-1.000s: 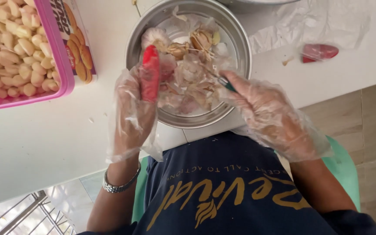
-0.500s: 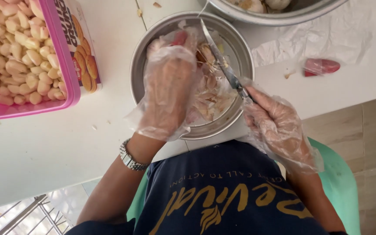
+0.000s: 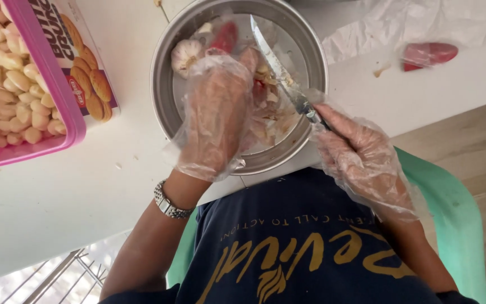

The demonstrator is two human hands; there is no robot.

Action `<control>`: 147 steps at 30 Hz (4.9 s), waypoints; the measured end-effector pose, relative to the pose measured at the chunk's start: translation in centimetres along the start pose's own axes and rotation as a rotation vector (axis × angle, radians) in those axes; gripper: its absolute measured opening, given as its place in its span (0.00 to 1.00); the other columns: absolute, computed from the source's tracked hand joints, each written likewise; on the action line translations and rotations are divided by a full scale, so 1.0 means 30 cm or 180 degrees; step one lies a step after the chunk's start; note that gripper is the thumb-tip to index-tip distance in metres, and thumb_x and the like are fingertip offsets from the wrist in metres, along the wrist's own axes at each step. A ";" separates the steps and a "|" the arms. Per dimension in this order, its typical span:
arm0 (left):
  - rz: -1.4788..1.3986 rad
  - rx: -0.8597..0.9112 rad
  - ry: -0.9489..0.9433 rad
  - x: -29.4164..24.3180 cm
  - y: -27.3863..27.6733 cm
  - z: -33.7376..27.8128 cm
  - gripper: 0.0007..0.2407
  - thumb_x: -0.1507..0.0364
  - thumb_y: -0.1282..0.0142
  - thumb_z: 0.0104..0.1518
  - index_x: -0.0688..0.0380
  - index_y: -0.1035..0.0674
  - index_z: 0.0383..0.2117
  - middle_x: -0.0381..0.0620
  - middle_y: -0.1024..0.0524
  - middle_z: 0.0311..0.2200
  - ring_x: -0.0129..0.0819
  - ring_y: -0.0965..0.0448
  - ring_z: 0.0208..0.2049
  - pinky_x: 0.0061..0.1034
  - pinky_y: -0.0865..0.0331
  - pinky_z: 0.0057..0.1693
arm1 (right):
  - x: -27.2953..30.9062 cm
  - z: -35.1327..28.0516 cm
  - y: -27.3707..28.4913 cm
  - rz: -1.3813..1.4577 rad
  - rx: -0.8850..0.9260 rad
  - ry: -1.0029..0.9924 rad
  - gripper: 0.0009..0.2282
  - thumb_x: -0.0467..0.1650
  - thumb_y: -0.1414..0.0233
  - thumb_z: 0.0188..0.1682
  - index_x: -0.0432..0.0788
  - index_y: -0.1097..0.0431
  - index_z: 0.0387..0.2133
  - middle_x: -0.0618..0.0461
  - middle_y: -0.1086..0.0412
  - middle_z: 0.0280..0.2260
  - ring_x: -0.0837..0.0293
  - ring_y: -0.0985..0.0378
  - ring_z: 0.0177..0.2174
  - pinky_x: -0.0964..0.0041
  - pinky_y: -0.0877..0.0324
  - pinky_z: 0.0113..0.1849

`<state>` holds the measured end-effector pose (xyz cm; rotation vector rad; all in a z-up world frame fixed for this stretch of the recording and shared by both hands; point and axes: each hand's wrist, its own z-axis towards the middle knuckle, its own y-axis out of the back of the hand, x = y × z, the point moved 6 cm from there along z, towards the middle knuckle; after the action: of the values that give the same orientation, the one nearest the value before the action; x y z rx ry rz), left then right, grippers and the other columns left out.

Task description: A person wearing plastic gloves uses a knife to trim and peel garlic cloves, placing the peeled cloves into a container.

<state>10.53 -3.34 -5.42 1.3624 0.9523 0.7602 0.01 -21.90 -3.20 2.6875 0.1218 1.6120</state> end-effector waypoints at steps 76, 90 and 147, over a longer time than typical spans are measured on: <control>-0.5384 -0.0454 0.1696 0.096 0.018 -0.151 0.07 0.64 0.46 0.63 0.52 0.23 0.37 0.39 0.22 0.35 0.27 0.21 0.37 0.19 0.25 0.46 | -0.038 -0.033 -0.015 -0.4564 0.0414 0.0508 0.30 0.25 0.54 0.54 0.54 0.50 0.71 0.47 0.25 0.44 0.56 0.29 0.22 0.63 0.31 0.24; -0.1980 -0.0334 0.0884 0.054 0.139 -0.167 0.04 0.81 0.43 0.63 0.63 0.24 0.31 0.47 0.21 0.23 0.32 0.22 0.20 0.17 0.27 0.23 | 0.199 0.020 -0.070 -0.3002 0.0972 0.1121 0.20 0.26 0.59 0.59 0.46 0.42 0.66 0.63 0.49 0.12 0.68 0.48 0.09 0.77 0.44 0.12; -0.7837 -0.0415 0.2801 0.019 0.053 -0.164 0.17 0.69 0.43 0.58 0.67 0.22 0.51 0.65 0.20 0.48 0.49 0.20 0.53 0.42 0.22 0.58 | 0.129 -0.153 -0.023 -0.2910 0.0089 0.1826 0.21 0.22 0.45 0.53 0.50 0.34 0.59 0.56 0.28 0.56 0.59 0.19 0.50 0.67 0.24 0.53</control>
<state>6.53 -0.48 -3.73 -0.9273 2.1363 -0.6676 -2.25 -21.10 2.34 1.6117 1.1543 1.8780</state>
